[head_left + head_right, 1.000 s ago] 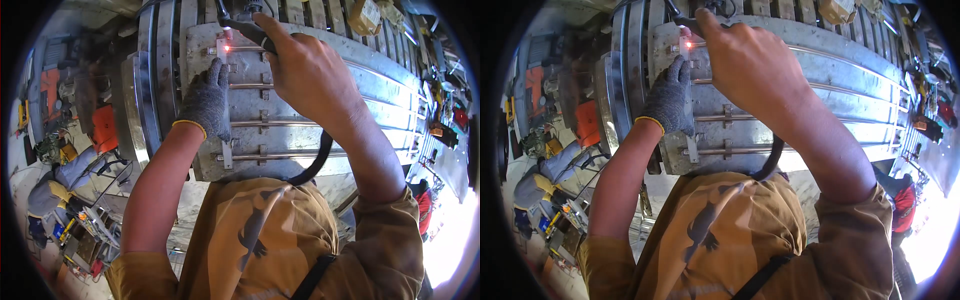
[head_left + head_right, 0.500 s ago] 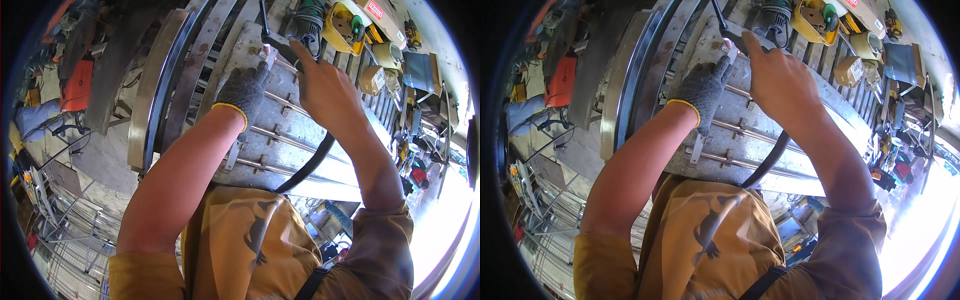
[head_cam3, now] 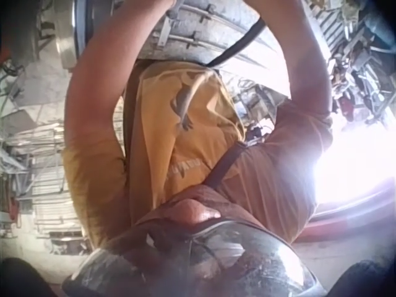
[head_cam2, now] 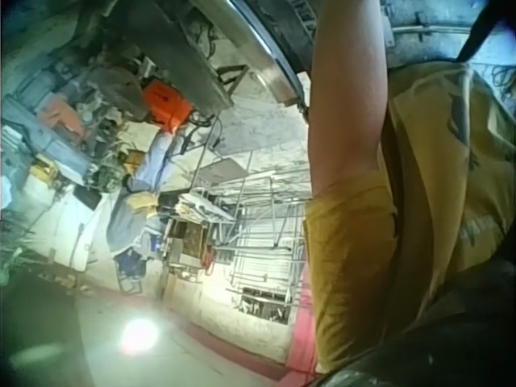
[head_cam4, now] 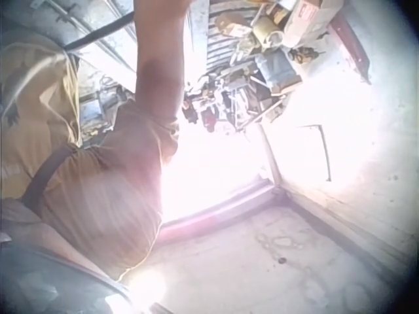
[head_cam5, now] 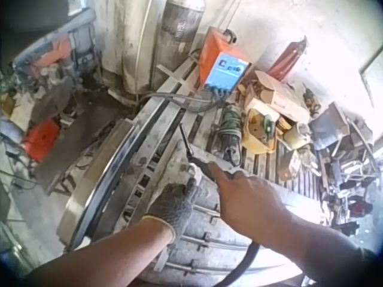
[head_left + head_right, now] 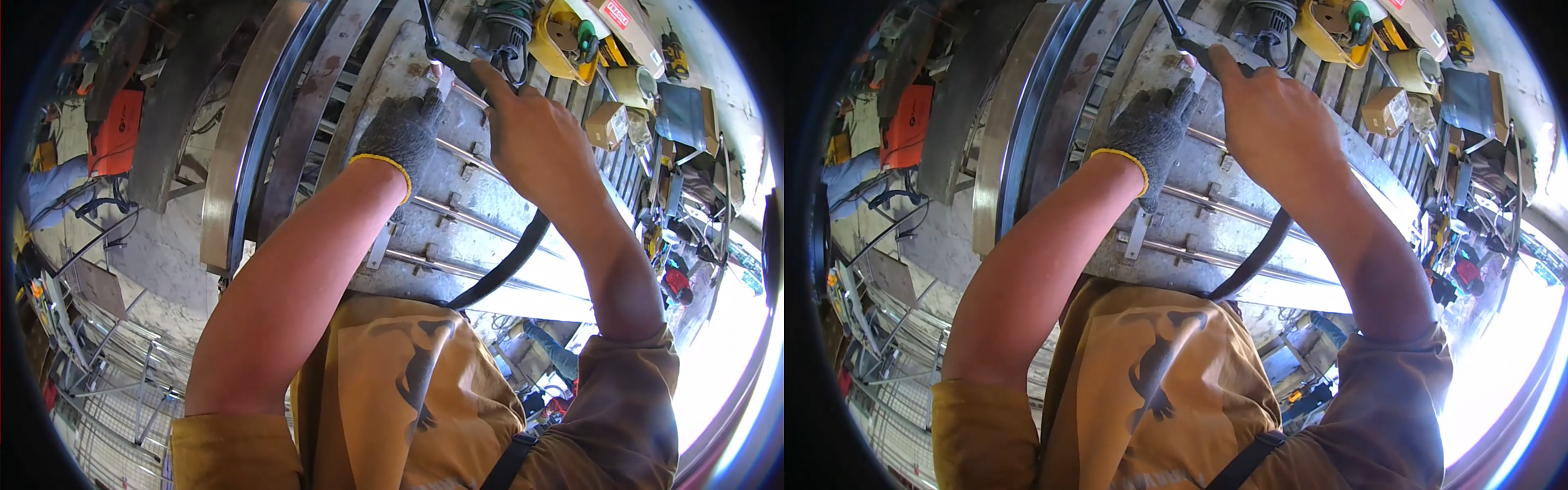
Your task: The person welds metal bars to a metal frame on the floor using a welding torch, wearing a welding mask for protection.
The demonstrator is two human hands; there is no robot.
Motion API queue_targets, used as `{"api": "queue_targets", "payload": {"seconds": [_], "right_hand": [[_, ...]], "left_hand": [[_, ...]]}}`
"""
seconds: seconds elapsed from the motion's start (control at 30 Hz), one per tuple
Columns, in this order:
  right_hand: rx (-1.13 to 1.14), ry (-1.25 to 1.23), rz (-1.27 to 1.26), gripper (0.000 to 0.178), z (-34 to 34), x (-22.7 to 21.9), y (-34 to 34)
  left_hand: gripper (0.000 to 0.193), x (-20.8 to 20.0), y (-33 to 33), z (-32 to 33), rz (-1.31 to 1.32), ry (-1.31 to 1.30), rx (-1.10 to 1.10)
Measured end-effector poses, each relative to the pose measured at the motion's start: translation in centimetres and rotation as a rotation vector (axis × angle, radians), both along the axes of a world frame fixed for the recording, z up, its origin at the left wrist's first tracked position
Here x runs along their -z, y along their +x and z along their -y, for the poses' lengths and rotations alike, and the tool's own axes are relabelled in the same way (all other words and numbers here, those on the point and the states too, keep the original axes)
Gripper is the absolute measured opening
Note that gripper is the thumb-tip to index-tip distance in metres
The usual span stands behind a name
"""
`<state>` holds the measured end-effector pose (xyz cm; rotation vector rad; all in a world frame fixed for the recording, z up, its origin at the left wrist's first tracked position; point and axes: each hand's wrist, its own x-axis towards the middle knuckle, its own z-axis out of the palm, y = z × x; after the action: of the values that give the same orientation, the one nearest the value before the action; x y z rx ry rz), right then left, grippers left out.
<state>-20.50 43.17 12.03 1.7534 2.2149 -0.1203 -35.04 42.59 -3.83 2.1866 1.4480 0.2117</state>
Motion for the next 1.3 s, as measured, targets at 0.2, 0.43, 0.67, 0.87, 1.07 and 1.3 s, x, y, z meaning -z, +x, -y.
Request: {"api": "queue_targets", "payload": {"seconds": [0.2, 0.43, 0.67, 0.87, 1.07, 1.3], "right_hand": [[-0.019, -0.017, 0.014, 0.059, 0.1, 0.0, -1.1], [-0.003, -0.030, 0.019, 0.059, 0.1, -0.2, -1.5], [0.006, -0.022, 0.024, 0.061, 0.2, 0.2, -1.3], [0.035, -0.037, 0.001, 0.066, 0.2, 0.0, -1.5], [0.091, -0.005, -0.029, 0.070, 0.1, -0.1, -1.0], [0.255, 0.132, -0.232, 0.075, 1.8, 0.3, 3.2]], "left_hand": [[0.050, -0.9, -0.8, -0.6, -0.066, -0.271, 0.083], [0.051, -0.9, -0.7, -0.8, 0.043, -0.383, -0.032], [0.051, -2.1, -0.6, -1.0, -0.029, -0.364, 0.019], [0.045, -0.8, -0.5, -0.3, -0.040, -0.283, 0.011], [0.041, -0.7, -0.6, -0.6, 0.052, -0.135, 0.008], [0.039, 1.1, -0.4, 0.3, 0.016, 0.158, 0.024]]}}
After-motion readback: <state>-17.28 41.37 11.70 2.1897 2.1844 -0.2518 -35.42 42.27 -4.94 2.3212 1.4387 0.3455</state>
